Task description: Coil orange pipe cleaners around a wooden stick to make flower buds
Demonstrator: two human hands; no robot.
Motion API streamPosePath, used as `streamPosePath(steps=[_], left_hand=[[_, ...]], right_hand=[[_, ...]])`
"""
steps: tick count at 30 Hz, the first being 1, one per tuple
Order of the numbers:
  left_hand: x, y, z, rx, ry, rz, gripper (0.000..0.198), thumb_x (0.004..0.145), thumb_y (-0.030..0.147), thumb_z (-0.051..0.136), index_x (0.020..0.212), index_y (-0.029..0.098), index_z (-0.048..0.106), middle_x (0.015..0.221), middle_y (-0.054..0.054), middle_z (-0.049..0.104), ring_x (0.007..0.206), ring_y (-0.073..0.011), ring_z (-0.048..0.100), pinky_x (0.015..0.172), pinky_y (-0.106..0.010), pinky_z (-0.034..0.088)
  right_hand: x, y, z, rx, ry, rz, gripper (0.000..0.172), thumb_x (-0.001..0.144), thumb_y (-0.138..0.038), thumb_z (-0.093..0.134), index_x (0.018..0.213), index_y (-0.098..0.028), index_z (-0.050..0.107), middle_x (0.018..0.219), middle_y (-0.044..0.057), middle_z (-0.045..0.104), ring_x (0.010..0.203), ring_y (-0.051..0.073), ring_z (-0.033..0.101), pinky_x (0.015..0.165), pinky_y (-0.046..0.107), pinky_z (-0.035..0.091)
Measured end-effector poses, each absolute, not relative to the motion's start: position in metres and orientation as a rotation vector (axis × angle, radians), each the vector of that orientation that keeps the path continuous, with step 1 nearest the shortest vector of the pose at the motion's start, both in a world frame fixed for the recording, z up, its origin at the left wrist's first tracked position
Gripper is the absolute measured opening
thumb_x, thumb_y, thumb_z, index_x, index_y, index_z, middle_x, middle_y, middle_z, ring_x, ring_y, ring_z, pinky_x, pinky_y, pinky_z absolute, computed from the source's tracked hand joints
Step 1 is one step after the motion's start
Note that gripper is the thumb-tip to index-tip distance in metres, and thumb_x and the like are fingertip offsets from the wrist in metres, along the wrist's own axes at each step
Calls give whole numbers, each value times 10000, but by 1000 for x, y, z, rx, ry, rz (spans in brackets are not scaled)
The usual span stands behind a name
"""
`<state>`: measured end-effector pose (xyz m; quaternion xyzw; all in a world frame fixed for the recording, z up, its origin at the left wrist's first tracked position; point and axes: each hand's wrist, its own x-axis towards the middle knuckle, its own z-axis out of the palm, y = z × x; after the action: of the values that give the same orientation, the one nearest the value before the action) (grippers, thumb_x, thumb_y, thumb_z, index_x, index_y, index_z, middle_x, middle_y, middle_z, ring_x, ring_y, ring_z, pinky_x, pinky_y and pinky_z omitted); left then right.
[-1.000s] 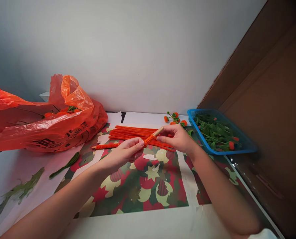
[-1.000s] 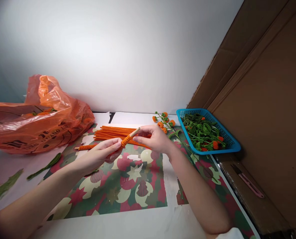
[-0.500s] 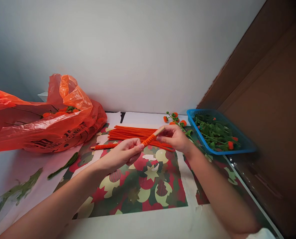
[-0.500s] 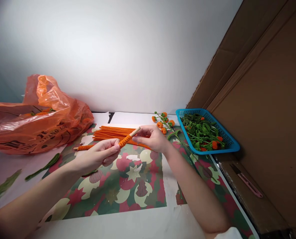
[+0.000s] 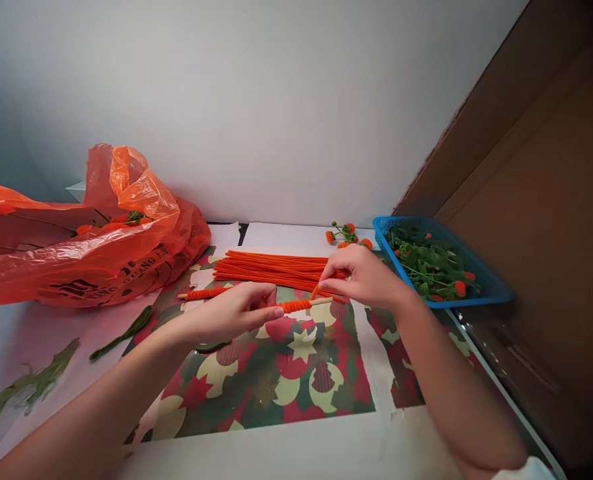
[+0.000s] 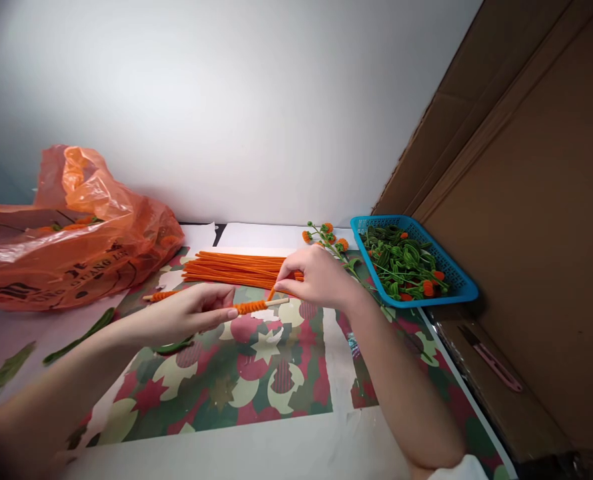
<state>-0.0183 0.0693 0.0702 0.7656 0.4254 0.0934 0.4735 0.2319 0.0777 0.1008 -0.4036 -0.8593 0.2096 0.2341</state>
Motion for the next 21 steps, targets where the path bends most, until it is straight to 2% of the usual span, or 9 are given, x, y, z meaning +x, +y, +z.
streamPosePath(steps=[2, 5, 9, 12, 15, 18, 21], left_hand=[[-19, 70, 67, 2019, 1167, 275, 383, 857, 473, 487, 640, 195, 336, 585, 55, 357, 523, -93, 292, 462, -217, 247], [-16, 71, 64, 2140, 1331, 391, 353, 865, 442, 464, 641, 200, 337, 583, 50, 399, 523, -103, 323, 473, -225, 260], [-11, 71, 65, 2158, 1514, 655, 321, 859, 405, 478, 640, 199, 365, 535, 55, 421, 482, -100, 353, 478, -229, 253], [-11, 71, 69, 2066, 1488, 787, 317, 865, 425, 469, 658, 198, 391, 510, 68, 398, 456, -88, 338, 466, -218, 254], [-14, 72, 73, 1977, 1311, 807, 314, 880, 432, 432, 672, 199, 396, 527, 73, 368, 452, -78, 311, 443, -202, 256], [-18, 72, 75, 2055, 1172, 748, 298, 883, 408, 435, 675, 198, 399, 545, 69, 369, 469, -79, 310, 442, -196, 258], [-20, 73, 74, 2249, 1123, 624, 297, 887, 392, 439, 670, 203, 367, 541, 66, 386, 482, -87, 325, 467, -205, 263]], right_hand=[[224, 73, 99, -1118, -2426, 336, 140, 798, -187, 637, 662, -176, 670, 667, -10, 665, 651, 120, 538, 740, 312, 340], [210, 68, 92, -1145, -2440, 97, 168, 819, -184, 614, 652, -162, 629, 664, -6, 661, 668, 133, 543, 758, 334, 305], [199, 67, 83, -1128, -2271, 40, 152, 825, -145, 584, 677, -164, 617, 694, 6, 663, 699, 145, 557, 744, 332, 306], [198, 73, 76, -1083, -2033, 268, 160, 817, -176, 599, 658, -166, 618, 652, 2, 631, 656, 134, 544, 708, 314, 344], [202, 85, 64, -1016, -1796, 764, 170, 790, -275, 635, 656, -170, 627, 644, 2, 607, 601, 122, 519, 602, 271, 380], [212, 99, 50, -875, -1696, 1195, 202, 730, -363, 677, 689, -167, 649, 695, 8, 616, 614, 120, 537, 578, 256, 406], [223, 107, 47, -912, -1830, 1299, 188, 699, -337, 706, 659, -160, 657, 651, 6, 618, 607, 120, 534, 582, 251, 410]])
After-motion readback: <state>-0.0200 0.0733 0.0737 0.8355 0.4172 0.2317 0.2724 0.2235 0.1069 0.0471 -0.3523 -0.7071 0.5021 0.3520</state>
